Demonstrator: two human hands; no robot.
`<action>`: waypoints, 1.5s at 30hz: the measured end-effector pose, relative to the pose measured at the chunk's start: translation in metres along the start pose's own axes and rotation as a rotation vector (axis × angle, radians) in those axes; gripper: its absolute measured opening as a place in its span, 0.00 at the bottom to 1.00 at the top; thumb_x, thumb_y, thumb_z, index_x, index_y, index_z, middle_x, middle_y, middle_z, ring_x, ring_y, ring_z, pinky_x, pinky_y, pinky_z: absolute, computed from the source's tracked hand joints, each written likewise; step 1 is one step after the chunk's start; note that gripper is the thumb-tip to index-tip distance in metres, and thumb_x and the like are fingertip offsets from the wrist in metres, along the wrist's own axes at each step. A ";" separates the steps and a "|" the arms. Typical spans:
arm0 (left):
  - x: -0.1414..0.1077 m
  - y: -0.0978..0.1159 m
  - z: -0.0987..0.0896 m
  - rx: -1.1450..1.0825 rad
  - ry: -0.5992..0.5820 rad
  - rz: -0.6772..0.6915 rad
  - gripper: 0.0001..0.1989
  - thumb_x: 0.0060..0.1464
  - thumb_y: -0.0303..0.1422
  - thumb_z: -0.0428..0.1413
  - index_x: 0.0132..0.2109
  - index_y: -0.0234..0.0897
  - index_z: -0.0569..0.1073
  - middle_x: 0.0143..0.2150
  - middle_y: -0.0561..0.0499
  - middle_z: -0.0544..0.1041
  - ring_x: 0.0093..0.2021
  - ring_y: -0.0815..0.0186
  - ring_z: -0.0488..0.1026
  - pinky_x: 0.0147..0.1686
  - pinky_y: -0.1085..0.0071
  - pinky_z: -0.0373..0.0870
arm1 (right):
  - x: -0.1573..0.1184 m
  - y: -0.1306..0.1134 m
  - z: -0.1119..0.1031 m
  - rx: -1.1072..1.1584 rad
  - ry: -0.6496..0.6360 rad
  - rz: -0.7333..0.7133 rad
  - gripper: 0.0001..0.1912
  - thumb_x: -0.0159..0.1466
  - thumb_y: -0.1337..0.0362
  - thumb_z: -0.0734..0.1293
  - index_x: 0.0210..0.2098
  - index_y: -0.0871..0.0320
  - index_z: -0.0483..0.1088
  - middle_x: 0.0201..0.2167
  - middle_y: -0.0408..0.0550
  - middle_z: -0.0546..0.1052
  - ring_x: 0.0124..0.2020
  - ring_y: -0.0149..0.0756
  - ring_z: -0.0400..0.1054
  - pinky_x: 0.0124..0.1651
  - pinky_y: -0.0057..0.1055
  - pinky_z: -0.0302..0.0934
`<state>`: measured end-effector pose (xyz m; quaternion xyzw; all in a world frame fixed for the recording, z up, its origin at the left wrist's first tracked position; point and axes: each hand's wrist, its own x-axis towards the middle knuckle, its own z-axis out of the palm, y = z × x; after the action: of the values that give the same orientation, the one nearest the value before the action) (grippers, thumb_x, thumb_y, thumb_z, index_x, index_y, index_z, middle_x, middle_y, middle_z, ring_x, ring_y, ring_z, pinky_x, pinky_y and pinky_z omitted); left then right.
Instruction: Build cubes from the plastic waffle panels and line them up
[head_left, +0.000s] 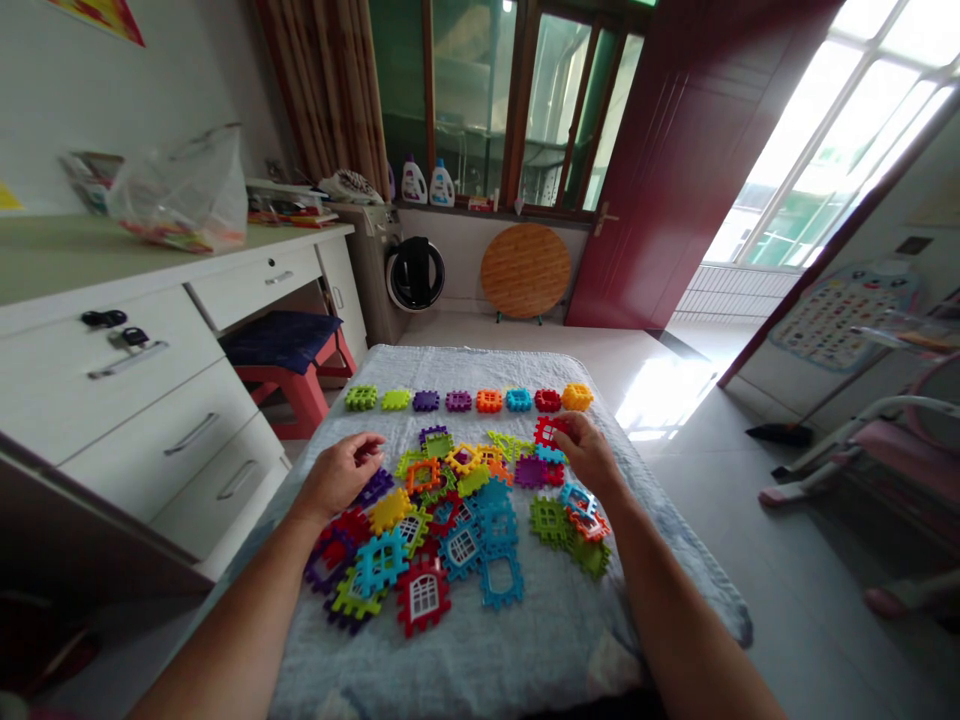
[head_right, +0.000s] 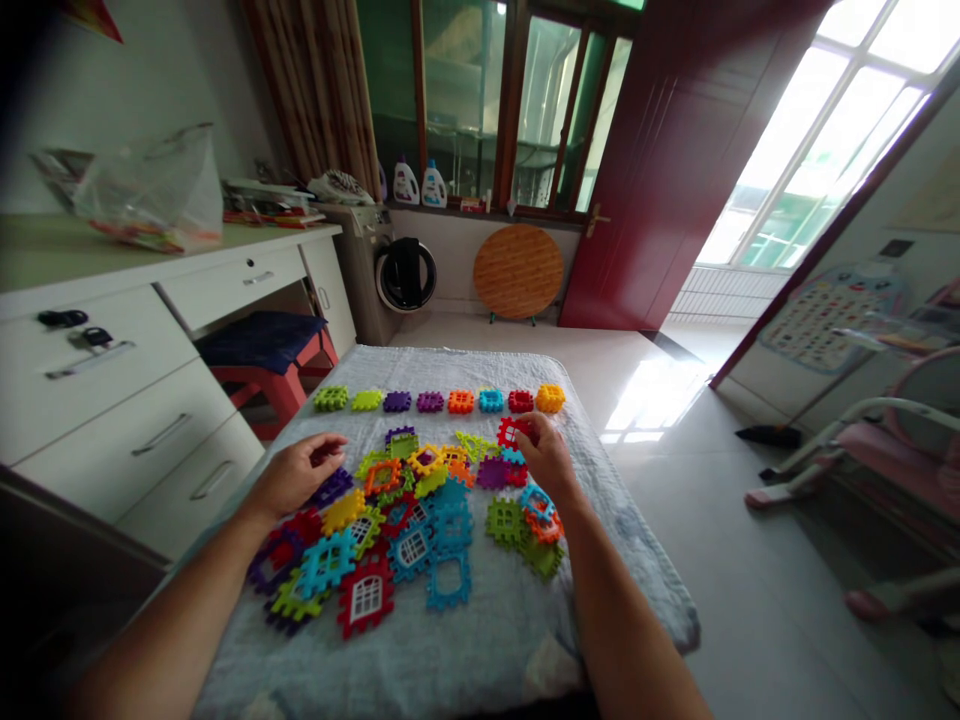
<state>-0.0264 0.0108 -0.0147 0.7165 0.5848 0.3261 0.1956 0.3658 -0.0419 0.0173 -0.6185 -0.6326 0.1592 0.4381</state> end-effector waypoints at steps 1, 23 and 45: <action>0.000 0.001 0.000 0.001 -0.001 0.000 0.19 0.48 0.44 0.53 0.43 0.37 0.75 0.35 0.49 0.79 0.36 0.61 0.76 0.39 0.69 0.72 | 0.000 0.003 -0.004 -0.031 -0.017 0.007 0.11 0.57 0.62 0.61 0.38 0.57 0.68 0.19 0.37 0.63 0.22 0.30 0.56 0.27 0.27 0.52; 0.001 -0.001 0.000 0.006 -0.026 -0.009 0.20 0.48 0.45 0.52 0.44 0.37 0.74 0.36 0.48 0.79 0.37 0.61 0.76 0.41 0.68 0.72 | -0.003 0.004 -0.006 -0.251 -0.189 0.116 0.07 0.50 0.68 0.60 0.28 0.57 0.67 0.17 0.38 0.67 0.21 0.29 0.58 0.27 0.26 0.48; 0.001 -0.002 0.001 0.010 -0.009 -0.003 0.21 0.48 0.46 0.53 0.43 0.37 0.75 0.36 0.49 0.80 0.36 0.62 0.76 0.39 0.70 0.72 | -0.007 0.010 0.005 -0.348 -0.181 0.050 0.05 0.54 0.67 0.63 0.32 0.57 0.68 0.29 0.45 0.74 0.32 0.34 0.66 0.35 0.28 0.55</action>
<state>-0.0271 0.0124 -0.0169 0.7180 0.5866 0.3198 0.1952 0.3677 -0.0445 0.0048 -0.6836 -0.6719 0.1133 0.2616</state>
